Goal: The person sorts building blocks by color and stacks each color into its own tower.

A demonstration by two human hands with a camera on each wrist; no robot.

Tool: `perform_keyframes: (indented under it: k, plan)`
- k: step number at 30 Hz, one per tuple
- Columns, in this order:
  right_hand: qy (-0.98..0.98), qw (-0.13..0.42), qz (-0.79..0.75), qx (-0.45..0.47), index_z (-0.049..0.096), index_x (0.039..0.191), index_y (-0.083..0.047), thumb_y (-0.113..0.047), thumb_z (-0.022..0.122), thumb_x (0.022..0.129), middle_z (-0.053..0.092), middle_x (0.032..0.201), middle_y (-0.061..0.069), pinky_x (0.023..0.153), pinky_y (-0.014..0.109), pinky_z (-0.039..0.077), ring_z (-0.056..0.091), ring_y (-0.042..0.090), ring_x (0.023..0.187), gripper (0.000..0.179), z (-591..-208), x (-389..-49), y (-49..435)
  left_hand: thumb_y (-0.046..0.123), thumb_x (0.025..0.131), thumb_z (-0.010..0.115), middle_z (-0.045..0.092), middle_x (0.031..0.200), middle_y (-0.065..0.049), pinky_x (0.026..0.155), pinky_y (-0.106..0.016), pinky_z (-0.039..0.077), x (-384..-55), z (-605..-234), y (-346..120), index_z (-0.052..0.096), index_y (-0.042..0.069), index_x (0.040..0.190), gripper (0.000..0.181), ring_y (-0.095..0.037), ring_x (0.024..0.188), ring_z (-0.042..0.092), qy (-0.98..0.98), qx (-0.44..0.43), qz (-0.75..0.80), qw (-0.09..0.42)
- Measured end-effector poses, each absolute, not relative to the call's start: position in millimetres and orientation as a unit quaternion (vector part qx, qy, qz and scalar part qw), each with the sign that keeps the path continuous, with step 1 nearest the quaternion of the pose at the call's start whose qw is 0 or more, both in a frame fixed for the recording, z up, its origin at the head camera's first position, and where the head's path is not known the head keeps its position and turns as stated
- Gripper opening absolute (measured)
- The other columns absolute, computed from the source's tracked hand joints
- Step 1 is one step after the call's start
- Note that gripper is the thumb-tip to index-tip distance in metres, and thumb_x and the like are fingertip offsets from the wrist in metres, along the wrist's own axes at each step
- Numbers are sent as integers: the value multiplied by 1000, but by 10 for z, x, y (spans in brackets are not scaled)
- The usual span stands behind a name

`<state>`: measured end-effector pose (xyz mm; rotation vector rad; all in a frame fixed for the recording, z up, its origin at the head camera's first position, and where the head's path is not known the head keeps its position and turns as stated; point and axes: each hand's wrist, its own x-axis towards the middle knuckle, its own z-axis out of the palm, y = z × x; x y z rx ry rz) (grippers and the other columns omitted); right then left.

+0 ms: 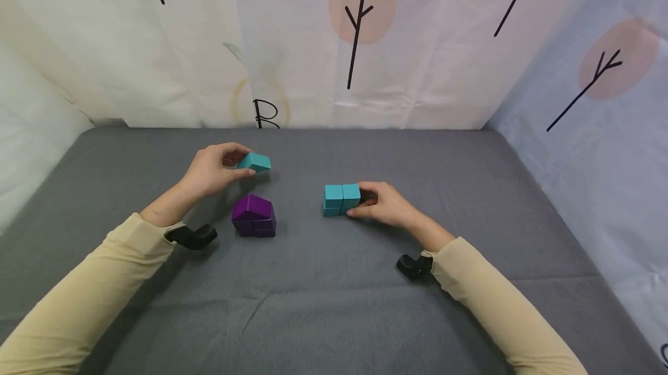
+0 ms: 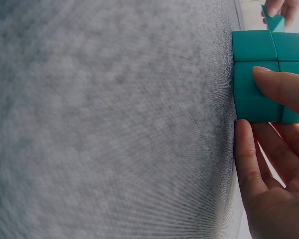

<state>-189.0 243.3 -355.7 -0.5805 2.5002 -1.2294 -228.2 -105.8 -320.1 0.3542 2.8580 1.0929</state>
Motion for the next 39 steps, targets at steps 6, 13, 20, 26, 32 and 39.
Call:
perform_keyframes:
  k: [6,13,20,26,32,39]
  plan:
    - [869,147,-427,-202,59,122,0,-11,73,85,62,122,20,86,38,55,67,29,103,42,-3557,-1900,2433,15,88,70,61,123,-19,98,-45,46,-2260,-3099,-1015,59,5,126,41,-35,113,57,926,124,355,36]
    - [869,149,-430,-192,61,122,-4,-12,75,83,63,123,16,85,35,54,68,26,101,42,-3550,-1895,2418,15,88,71,61,122,-17,98,-43,46,-2201,-2992,-921,60,6,125,39,-33,113,56,919,147,362,42]
    - [870,146,-429,-192,61,122,-4,-11,74,83,63,123,16,86,37,54,68,27,102,42,-3556,-1913,2409,13,86,72,63,119,-16,96,-41,47,-2148,-2880,-809,60,4,123,40,-31,109,58,912,167,371,42]
    - [870,144,-428,-200,60,122,-2,-10,74,84,62,122,18,86,36,55,67,29,102,41,-3566,-1921,2402,13,85,73,64,115,-15,92,-38,49,-2091,-2826,-715,61,4,121,39,-29,106,60,910,177,371,48]
    - [868,144,-429,-203,60,121,0,-11,73,85,62,121,20,86,39,54,67,30,102,40,-3574,-1929,2397,12,85,73,65,113,-14,92,-36,50,-2027,-2776,-638,62,4,120,38,-27,105,60,908,187,372,50]
    - [868,142,-430,-203,60,121,-1,-10,73,84,63,120,19,85,36,54,68,30,101,39,-3571,-1932,2398,12,84,74,66,111,-12,91,-35,50,-1950,-2690,-527,62,5,120,38,-25,103,61,904,198,375,52]
